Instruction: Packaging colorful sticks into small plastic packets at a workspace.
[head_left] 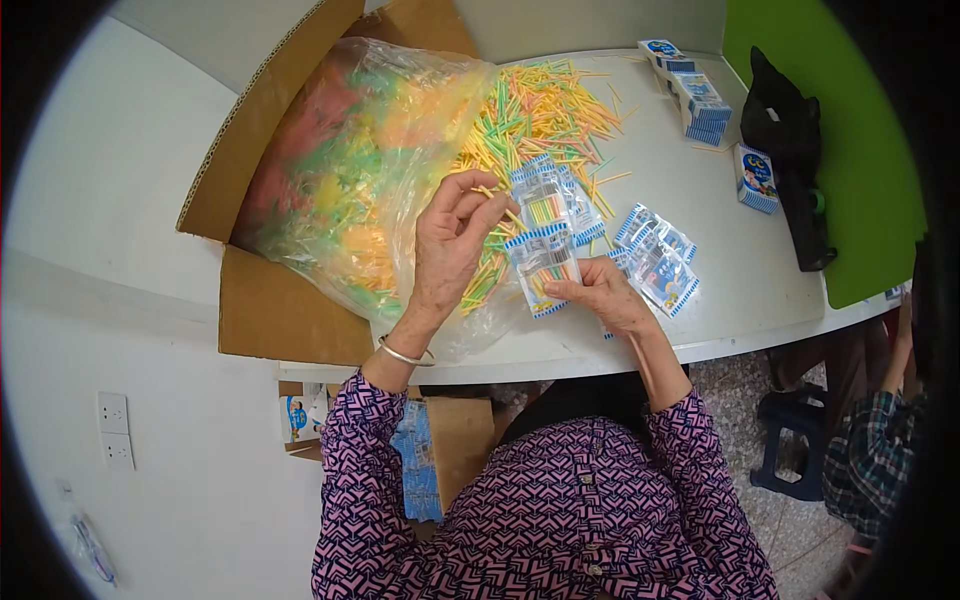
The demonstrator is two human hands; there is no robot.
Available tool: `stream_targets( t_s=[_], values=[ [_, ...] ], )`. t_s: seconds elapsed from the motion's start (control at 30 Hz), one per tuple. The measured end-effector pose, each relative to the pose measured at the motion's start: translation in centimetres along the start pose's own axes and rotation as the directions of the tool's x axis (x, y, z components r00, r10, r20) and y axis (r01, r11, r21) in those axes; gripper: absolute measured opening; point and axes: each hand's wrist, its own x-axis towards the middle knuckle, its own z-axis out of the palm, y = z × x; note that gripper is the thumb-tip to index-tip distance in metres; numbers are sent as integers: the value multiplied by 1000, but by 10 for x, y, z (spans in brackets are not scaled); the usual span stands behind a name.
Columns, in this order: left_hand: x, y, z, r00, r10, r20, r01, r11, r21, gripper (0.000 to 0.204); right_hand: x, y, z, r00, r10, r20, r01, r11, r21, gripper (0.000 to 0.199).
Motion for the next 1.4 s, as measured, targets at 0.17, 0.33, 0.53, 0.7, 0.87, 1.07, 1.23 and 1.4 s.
stream_targets(
  t_s=[0.17,0.33,0.53,0.7,0.87,1.07,1.23,1.4],
  values=[
    [-3,2,-3,999,9,-31,-10,1000,-27,17,0,2,1,998,30,61,-29,999,-23,30],
    [-4,5,-3,997,40,-62,-42,999,-21,17,0,-1,0,992,36,118,-33,999,-27,30],
    [-17,-11,4,999,-41,31,38,994,103,14,1,1,0,986,42,163,-41,999,-8,31],
    [-19,-16,1,971,216,98,-237,874,424,15,1,4,-2,987,90,136,-90,996,-12,29],
    [-18,-13,-2,997,-70,45,65,993,99,19,1,2,-1,989,44,144,-44,999,2,31],
    [-27,-29,1,943,193,269,-323,720,615,22,1,4,0,990,60,130,-62,998,14,28],
    [-24,-27,20,928,183,324,-369,577,729,27,-2,6,-5,996,56,72,-54,998,-28,32],
    [25,-63,7,993,59,107,-99,899,427,32,-3,-7,-13,931,-146,-335,42,953,-300,48]
  ],
)
